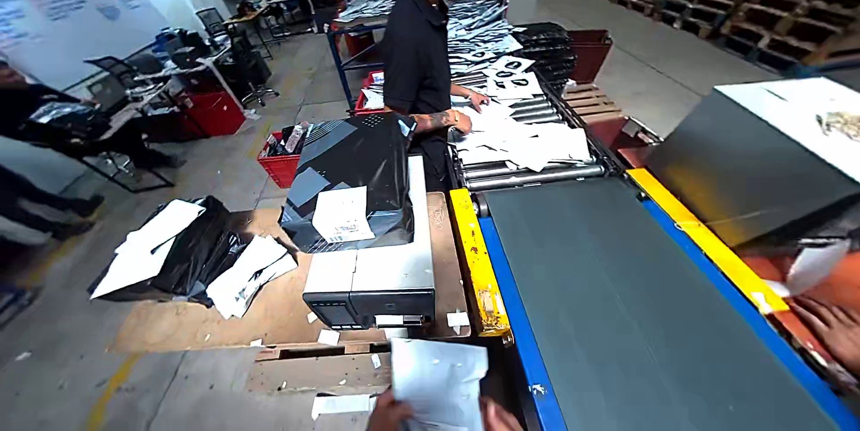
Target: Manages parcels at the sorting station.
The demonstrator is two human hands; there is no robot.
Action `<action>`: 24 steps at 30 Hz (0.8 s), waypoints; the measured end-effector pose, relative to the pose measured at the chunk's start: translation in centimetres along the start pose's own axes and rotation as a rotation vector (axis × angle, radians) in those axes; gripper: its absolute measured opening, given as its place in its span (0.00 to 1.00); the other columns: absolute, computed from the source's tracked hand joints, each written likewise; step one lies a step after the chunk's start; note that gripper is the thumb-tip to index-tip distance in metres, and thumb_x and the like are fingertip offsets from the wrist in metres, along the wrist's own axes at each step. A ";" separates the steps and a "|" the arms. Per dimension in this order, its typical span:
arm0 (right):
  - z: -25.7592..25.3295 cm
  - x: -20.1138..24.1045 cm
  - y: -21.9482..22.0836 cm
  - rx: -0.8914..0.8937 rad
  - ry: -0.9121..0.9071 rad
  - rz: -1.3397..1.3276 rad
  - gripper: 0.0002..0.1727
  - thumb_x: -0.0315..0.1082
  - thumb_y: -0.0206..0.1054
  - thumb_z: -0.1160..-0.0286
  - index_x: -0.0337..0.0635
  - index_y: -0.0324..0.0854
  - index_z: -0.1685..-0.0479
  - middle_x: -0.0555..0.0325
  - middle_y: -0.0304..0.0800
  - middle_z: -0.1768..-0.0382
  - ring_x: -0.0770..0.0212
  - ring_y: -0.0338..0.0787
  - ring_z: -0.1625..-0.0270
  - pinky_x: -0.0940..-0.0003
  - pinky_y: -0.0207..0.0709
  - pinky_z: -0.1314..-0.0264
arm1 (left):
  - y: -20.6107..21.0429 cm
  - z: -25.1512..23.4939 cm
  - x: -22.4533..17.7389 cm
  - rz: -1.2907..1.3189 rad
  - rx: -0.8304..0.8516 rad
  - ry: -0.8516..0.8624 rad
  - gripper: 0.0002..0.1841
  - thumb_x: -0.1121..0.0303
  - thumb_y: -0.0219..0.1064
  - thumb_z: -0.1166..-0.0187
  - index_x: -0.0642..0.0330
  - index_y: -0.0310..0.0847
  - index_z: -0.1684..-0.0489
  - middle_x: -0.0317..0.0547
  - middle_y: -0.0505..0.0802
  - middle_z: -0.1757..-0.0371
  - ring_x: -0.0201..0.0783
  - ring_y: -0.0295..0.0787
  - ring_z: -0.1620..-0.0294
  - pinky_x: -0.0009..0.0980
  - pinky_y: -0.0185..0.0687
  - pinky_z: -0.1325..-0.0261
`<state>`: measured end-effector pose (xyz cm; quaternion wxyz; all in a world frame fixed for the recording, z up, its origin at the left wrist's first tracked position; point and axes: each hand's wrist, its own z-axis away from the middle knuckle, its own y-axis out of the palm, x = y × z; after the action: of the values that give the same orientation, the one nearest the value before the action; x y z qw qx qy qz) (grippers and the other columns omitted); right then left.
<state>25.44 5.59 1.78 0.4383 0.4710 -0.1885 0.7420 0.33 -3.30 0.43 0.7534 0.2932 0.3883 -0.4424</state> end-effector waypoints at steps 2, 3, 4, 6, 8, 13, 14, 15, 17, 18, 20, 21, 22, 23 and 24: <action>-5.2 0.5 0.9 -0.109 0.080 -0.037 0.28 0.50 0.47 0.06 0.38 0.77 0.26 0.48 0.92 0.41 0.53 0.92 0.42 0.50 0.87 0.42 | -4.3 0.2 -0.6 0.055 -0.212 0.054 0.09 0.76 0.53 0.33 0.66 0.80 0.71 0.43 0.89 0.73 0.35 0.88 0.68 0.40 0.87 0.57; -7.8 0.8 1.5 -0.129 0.077 0.023 0.25 0.47 0.53 0.07 0.38 0.77 0.25 0.45 0.90 0.37 0.51 0.91 0.39 0.48 0.86 0.41 | -6.1 0.0 -0.8 0.101 -0.220 0.051 0.13 0.72 0.46 0.28 0.58 0.76 0.78 0.38 0.88 0.78 0.32 0.86 0.72 0.37 0.86 0.61; -10.2 1.0 2.2 -0.117 0.051 0.109 0.24 0.44 0.60 0.11 0.38 0.77 0.25 0.45 0.88 0.34 0.51 0.90 0.36 0.49 0.86 0.38 | -7.5 -0.6 -0.7 0.106 -0.176 0.036 0.18 0.67 0.41 0.24 0.53 0.73 0.84 0.35 0.86 0.83 0.29 0.84 0.77 0.33 0.83 0.67; -13.6 1.8 4.0 -0.101 0.000 0.258 0.24 0.41 0.66 0.16 0.38 0.77 0.26 0.45 0.88 0.34 0.54 0.90 0.35 0.52 0.85 0.34 | -9.0 -2.7 -0.5 -0.104 0.003 -0.004 0.30 0.57 0.36 0.10 0.56 0.78 0.83 0.37 0.87 0.84 0.28 0.80 0.83 0.28 0.78 0.75; -15.6 2.9 6.2 -0.176 -0.033 0.357 0.22 0.35 0.69 0.22 0.37 0.80 0.31 0.47 0.92 0.40 0.56 0.92 0.39 0.55 0.85 0.31 | -9.4 -4.9 -0.8 -0.441 0.125 0.034 0.27 0.58 0.43 0.07 0.62 0.91 0.56 0.47 0.95 0.57 0.37 0.91 0.54 0.39 0.85 0.42; -15.0 7.1 10.7 -0.451 0.075 0.745 0.19 0.38 0.70 0.26 0.43 0.85 0.37 0.47 0.93 0.44 0.46 0.93 0.41 0.41 0.84 0.38 | -7.5 -8.7 -1.2 -0.430 -0.106 0.288 0.22 0.76 0.67 0.24 0.61 0.80 0.28 0.49 0.87 0.27 0.40 0.90 0.35 0.41 0.87 0.34; -14.1 7.7 11.7 -0.488 -0.040 0.822 0.15 0.40 0.70 0.26 0.45 0.88 0.44 0.50 0.94 0.48 0.49 0.94 0.45 0.43 0.86 0.43 | -7.0 -8.9 -1.4 -0.355 -0.159 0.334 0.21 0.76 0.68 0.25 0.62 0.82 0.32 0.50 0.89 0.30 0.39 0.92 0.41 0.38 0.90 0.41; -13.4 8.0 12.6 -0.502 -0.210 0.883 0.12 0.41 0.69 0.25 0.46 0.90 0.50 0.52 0.94 0.51 0.51 0.94 0.48 0.47 0.87 0.46 | -6.6 -9.0 -1.7 -0.295 -0.198 0.371 0.19 0.76 0.68 0.25 0.63 0.83 0.34 0.49 0.90 0.32 0.37 0.94 0.47 0.36 0.92 0.46; -13.6 7.0 13.5 -0.431 -0.646 1.018 0.08 0.36 0.70 0.23 0.47 0.94 0.54 0.54 0.96 0.55 0.55 0.95 0.50 0.56 0.90 0.47 | -5.9 -8.8 -1.8 -0.203 -0.260 0.425 0.20 0.76 0.69 0.25 0.62 0.84 0.33 0.48 0.90 0.33 0.32 0.93 0.63 0.31 0.91 0.59; -14.3 6.6 13.7 -0.380 -0.843 1.088 0.08 0.32 0.69 0.24 0.48 0.94 0.55 0.56 0.95 0.56 0.56 0.96 0.52 0.59 0.91 0.50 | -5.6 -8.7 -1.7 -0.164 -0.293 0.457 0.22 0.76 0.69 0.26 0.62 0.83 0.31 0.48 0.90 0.32 0.29 0.90 0.70 0.29 0.89 0.63; -15.6 6.5 14.2 -0.295 -1.042 1.205 0.12 0.27 0.69 0.27 0.50 0.94 0.51 0.57 0.96 0.53 0.56 0.97 0.55 0.60 0.93 0.57 | -5.6 -8.8 -1.7 -0.121 -0.338 0.506 0.25 0.76 0.68 0.25 0.61 0.79 0.25 0.46 0.88 0.27 0.29 0.91 0.68 0.29 0.90 0.62; -16.1 6.7 14.5 -0.276 -1.071 1.244 0.13 0.26 0.69 0.28 0.49 0.94 0.49 0.56 0.97 0.51 0.56 0.98 0.57 0.60 0.93 0.59 | -5.8 -8.9 -1.8 -0.114 -0.345 0.519 0.26 0.76 0.67 0.23 0.60 0.77 0.23 0.46 0.87 0.25 0.29 0.92 0.65 0.29 0.90 0.60; -16.4 6.8 14.8 -0.270 -1.081 1.274 0.15 0.26 0.69 0.29 0.49 0.94 0.47 0.56 0.97 0.51 0.56 0.98 0.59 0.59 0.93 0.61 | -6.0 -8.8 -1.8 -0.124 -0.328 0.521 0.27 0.75 0.65 0.21 0.61 0.74 0.20 0.47 0.85 0.22 0.30 0.93 0.61 0.30 0.91 0.56; -16.7 6.8 15.0 -0.270 -1.080 1.303 0.15 0.27 0.69 0.29 0.49 0.94 0.46 0.57 0.97 0.51 0.56 0.98 0.60 0.59 0.92 0.63 | -6.1 -8.8 -1.9 -0.138 -0.302 0.518 0.28 0.75 0.63 0.20 0.61 0.71 0.17 0.48 0.82 0.20 0.31 0.93 0.59 0.32 0.90 0.56; -17.0 6.8 15.3 -0.267 -1.070 1.326 0.15 0.28 0.69 0.28 0.48 0.94 0.46 0.56 0.97 0.52 0.56 0.98 0.62 0.58 0.92 0.65 | -6.3 -8.7 -2.0 -0.150 -0.274 0.512 0.28 0.74 0.62 0.19 0.61 0.70 0.15 0.49 0.81 0.19 0.31 0.93 0.58 0.32 0.90 0.55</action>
<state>2.50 12.21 1.45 -0.1813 0.4946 -0.6913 0.4946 -8.73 1.67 -3.09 0.6287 0.2613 0.6423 -0.3520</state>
